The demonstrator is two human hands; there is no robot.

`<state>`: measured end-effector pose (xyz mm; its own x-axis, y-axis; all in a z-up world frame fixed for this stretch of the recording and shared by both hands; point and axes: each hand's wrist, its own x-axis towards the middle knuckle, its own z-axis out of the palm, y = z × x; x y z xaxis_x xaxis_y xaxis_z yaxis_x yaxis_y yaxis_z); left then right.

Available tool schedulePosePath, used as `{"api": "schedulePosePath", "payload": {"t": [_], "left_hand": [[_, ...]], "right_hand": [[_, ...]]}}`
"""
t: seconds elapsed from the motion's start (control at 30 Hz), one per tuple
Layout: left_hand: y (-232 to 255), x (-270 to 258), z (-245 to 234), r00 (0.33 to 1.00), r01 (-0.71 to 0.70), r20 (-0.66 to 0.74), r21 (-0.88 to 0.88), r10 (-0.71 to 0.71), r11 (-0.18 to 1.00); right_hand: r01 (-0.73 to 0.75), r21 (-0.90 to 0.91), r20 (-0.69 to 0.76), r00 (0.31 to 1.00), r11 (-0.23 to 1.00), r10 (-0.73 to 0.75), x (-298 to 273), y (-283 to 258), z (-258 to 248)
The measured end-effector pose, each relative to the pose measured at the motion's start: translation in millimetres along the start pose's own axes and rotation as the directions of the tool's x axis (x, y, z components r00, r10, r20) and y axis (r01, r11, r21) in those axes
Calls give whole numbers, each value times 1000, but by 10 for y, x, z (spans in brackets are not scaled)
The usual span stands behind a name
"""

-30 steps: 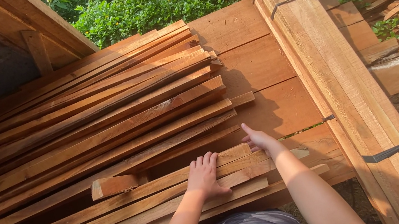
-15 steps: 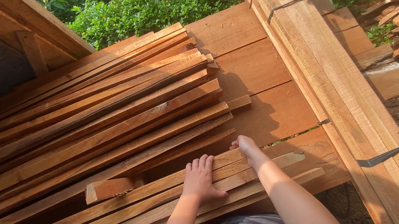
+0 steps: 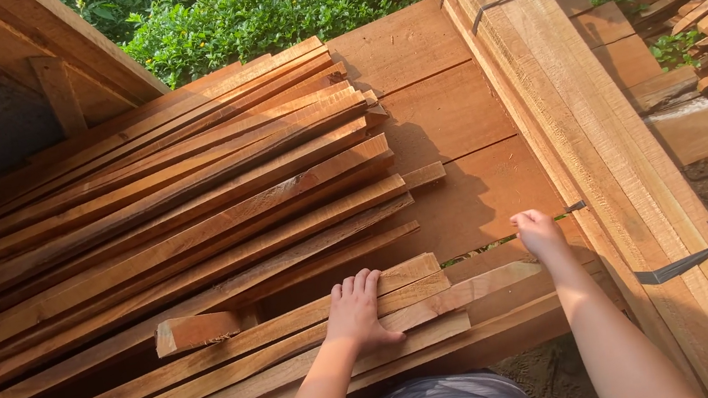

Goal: Organizing thin wooden planks into small stacks and securing them with plastic ties.

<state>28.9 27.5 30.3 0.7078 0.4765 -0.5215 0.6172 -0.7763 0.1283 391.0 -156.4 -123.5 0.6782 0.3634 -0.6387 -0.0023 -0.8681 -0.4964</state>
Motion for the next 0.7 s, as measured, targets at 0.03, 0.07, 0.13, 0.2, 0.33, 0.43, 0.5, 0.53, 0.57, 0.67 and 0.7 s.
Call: {"api": "schedulePosePath", "payload": {"t": [0.03, 0.07, 0.13, 0.2, 0.33, 0.43, 0.5, 0.53, 0.57, 0.67, 0.7], "left_hand": [[1, -2, -1, 1000, -4, 0, 0, 4, 1000], [4, -4, -3, 1000, -3, 8, -5, 4, 1000], [9, -5, -42, 1000, -5, 15, -7, 5, 1000], [11, -28, -92, 999, -16, 29, 10, 16, 1000], [17, -13, -57, 999, -28, 43, 43, 26, 999], [34, -15, -121, 997, -25, 78, 53, 21, 998], [42, -19, -127, 995, -18, 99, 47, 14, 999], [34, -2, -127, 995, -15, 97, 48, 10, 999], [34, -2, -111, 996, -16, 94, 48, 11, 999], [45, -15, -81, 995, -17, 95, 50, 12, 999], [35, 4, -96, 996, -18, 90, 58, 13, 998]], "right_hand": [[-2, 1, -3, 1000, 1000, 2, -143, -35, -33], [-98, 218, 123, 990, 971, 72, -284, -70, -68], [-209, 416, 258, 960, 885, 105, -414, -115, -49], [-344, 546, 457, 887, 764, 73, -387, -139, 76], [-375, 567, 495, 867, 733, 61, -448, -162, 66], [-392, 549, 546, 837, 738, 39, -557, -261, 191], [-391, 539, 589, 808, 746, -3, -690, -367, 371], [-390, 539, 591, 807, 747, -6, -700, -403, 459], [-406, 530, 612, 791, 745, -5, -728, -418, 552], [-407, 485, 635, 772, 774, 8, -630, -291, 890], [-382, 457, 632, 775, 804, 10, -541, -255, 1008]]}}
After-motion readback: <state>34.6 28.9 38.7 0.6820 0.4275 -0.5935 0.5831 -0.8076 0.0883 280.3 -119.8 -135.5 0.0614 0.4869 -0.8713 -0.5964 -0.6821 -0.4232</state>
